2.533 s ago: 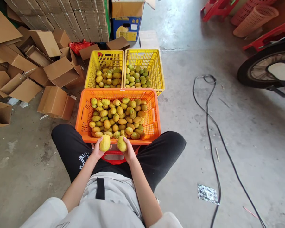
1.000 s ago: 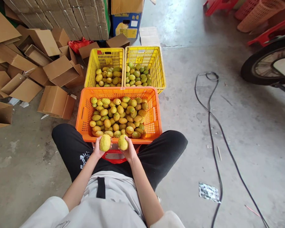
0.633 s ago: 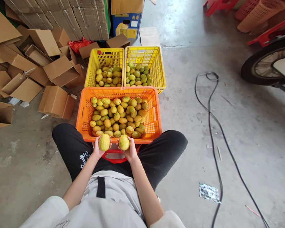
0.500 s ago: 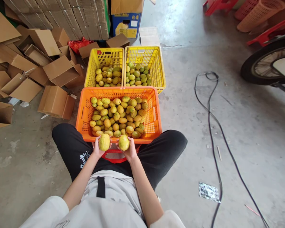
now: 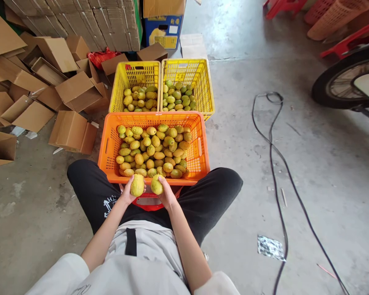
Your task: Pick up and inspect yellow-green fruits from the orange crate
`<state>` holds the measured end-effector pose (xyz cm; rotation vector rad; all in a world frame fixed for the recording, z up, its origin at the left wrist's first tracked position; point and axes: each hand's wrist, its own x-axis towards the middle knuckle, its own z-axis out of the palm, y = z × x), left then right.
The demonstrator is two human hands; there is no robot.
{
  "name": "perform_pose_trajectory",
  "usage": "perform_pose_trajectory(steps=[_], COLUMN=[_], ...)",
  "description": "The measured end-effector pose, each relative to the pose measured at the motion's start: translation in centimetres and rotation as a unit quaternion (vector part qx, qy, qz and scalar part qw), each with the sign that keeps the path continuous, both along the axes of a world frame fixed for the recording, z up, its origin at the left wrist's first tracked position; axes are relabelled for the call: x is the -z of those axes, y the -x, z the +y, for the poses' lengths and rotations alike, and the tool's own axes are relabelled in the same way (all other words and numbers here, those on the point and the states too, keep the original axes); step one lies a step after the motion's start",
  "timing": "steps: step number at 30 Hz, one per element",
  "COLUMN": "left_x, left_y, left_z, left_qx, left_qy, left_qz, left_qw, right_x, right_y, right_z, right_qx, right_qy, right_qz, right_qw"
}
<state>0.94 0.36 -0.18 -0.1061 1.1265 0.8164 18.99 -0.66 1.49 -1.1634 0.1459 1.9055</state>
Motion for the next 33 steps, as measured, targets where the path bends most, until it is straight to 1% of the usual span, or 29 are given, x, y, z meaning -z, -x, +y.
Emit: perform_pose_trajectory(steps=[3, 7, 12, 17, 22, 27, 30, 33], left_x=[0.04, 0.05, -0.02, 0.23, 0.16, -0.12, 0.0, 0.26], left_y=[-0.01, -0.09, -0.21, -0.12, -0.02, 0.07, 0.19, 0.25], left_z=[-0.12, -0.38, -0.22, -0.01, 0.21, 0.35, 0.28, 0.25], left_qx=[-0.016, -0.005, -0.019, -0.025, -0.022, -0.027, -0.033, -0.037], left_qy=[-0.007, -0.025, -0.009, 0.0, 0.003, 0.014, 0.014, 0.016], left_qz=[0.004, 0.004, 0.013, 0.006, -0.017, -0.012, -0.01, -0.001], left_qw=[1.0, 1.0, 1.0, 1.0, 1.0, 0.999, 0.999, 0.999], right_x=[0.24, 0.5, 0.19, -0.36, -0.2, -0.03, 0.06, 0.17], right_y=[-0.09, -0.19, -0.19, -0.48, -0.6, -0.42, -0.45, -0.59], right_z=[-0.07, -0.14, -0.05, 0.26, 0.38, 0.47, 0.5, 0.41], right_qx=[-0.001, 0.0, 0.007, 0.001, 0.021, 0.026, 0.035, 0.03], right_qy=[-0.003, -0.013, 0.002, 0.01, 0.005, 0.015, 0.024, 0.028], right_qz=[0.002, 0.003, 0.01, 0.032, 0.038, 0.041, 0.041, 0.039], right_qw=[1.0, 1.0, 1.0, 0.999, 0.999, 0.999, 0.998, 0.998])
